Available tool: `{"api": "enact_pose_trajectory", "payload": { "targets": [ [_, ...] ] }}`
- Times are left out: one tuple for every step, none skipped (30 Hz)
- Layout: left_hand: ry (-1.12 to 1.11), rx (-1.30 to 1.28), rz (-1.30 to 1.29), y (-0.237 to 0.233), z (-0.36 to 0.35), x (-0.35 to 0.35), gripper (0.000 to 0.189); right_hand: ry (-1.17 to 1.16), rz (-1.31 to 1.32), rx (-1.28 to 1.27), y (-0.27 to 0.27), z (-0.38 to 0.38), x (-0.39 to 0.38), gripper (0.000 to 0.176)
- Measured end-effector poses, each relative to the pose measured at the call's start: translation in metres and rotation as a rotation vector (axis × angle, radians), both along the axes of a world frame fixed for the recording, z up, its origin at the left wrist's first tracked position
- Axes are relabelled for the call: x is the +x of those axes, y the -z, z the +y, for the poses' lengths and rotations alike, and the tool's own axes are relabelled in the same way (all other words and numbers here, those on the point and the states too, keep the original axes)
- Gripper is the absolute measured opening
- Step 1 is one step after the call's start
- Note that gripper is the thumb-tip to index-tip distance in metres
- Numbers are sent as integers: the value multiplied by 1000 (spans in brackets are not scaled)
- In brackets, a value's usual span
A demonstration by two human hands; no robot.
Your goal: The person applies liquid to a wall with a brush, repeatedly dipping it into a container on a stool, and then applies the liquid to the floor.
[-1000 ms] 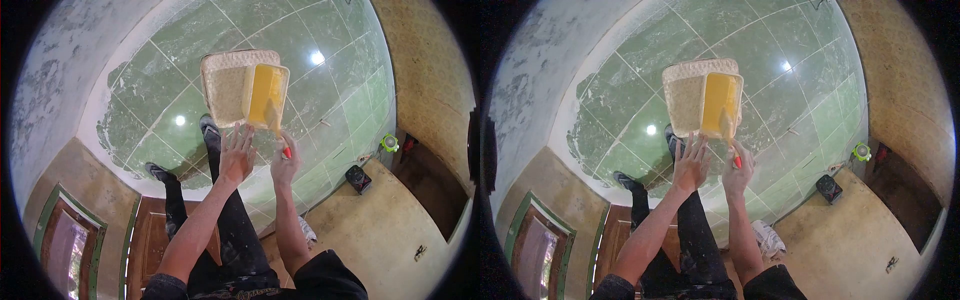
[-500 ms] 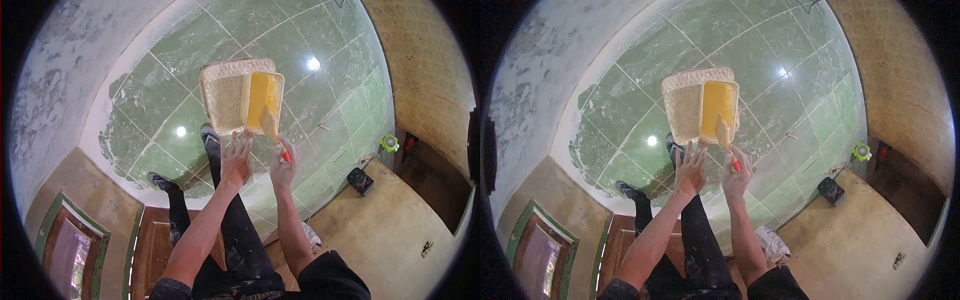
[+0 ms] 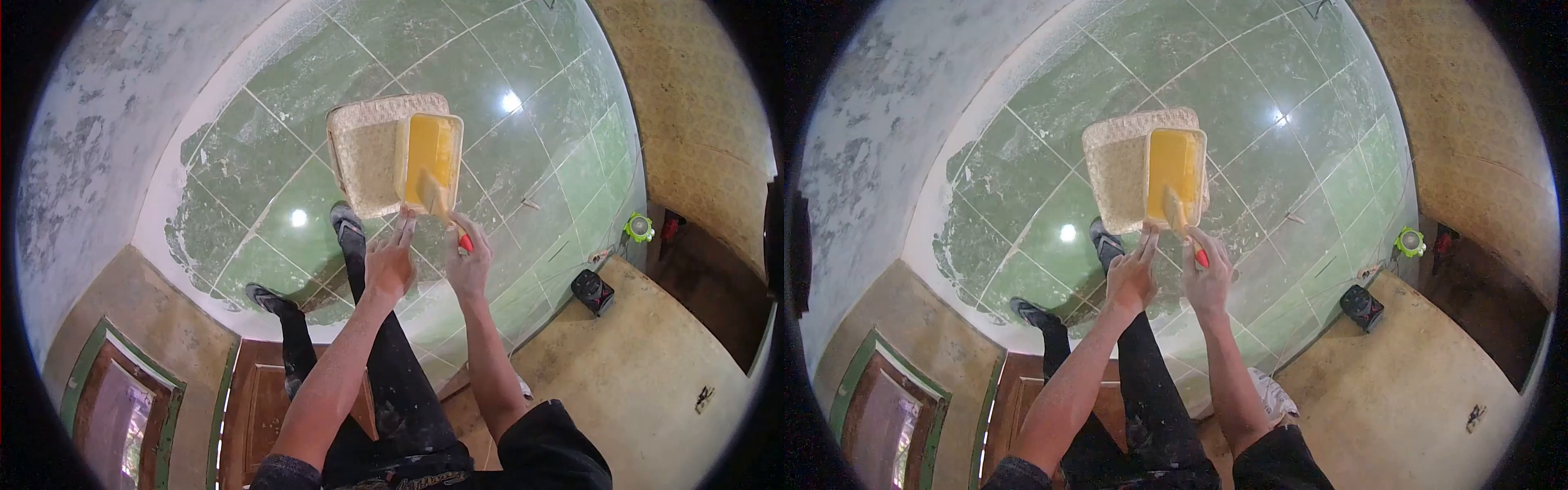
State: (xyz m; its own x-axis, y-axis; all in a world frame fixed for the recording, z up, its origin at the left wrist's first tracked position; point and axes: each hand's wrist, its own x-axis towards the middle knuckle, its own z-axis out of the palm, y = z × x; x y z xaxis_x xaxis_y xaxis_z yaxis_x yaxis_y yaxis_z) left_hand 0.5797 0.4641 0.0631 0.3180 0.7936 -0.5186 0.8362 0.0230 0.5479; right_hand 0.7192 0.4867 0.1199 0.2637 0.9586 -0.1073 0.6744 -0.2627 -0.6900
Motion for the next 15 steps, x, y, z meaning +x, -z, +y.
{"api": "enact_pose_trajectory", "payload": {
  "targets": [
    [10,-6,7,0,0,1,85,-15,-17,1,1,-2,1,19],
    [10,-2,5,2,0,2,85,-30,-35,8,2,-2,2,19],
    [0,-9,6,3,1,3,86,-32,-35,14,2,0,3,19],
    [-13,-21,8,5,-1,3,88,-8,-9,12,1,0,3,20],
    [-15,-27,9,6,-4,2,88,18,15,3,-1,-3,3,20],
    [5,-38,6,2,-3,0,88,18,15,-2,0,-6,3,20],
    [26,-45,-1,-1,-1,0,88,4,-16,-8,2,-8,4,20],
    [28,-39,-3,0,0,1,88,-10,-47,-6,3,-6,4,20],
    [44,-25,31,1,3,2,87,-13,-45,2,4,-3,4,20],
    [58,-21,68,1,2,1,85,-3,-42,20,4,-2,5,20],
    [54,-30,72,1,-1,-1,85,9,-40,31,3,-6,5,20],
    [74,-84,71,-8,6,-3,85,7,-39,26,4,-8,4,20],
    [92,-135,67,-14,10,-3,86,8,-44,16,5,-7,5,21],
    [82,-136,69,-11,8,-1,86,4,-46,6,6,-5,4,22],
    [67,-79,69,-7,8,0,85,-6,-41,9,6,-1,4,22]
  ]
}}
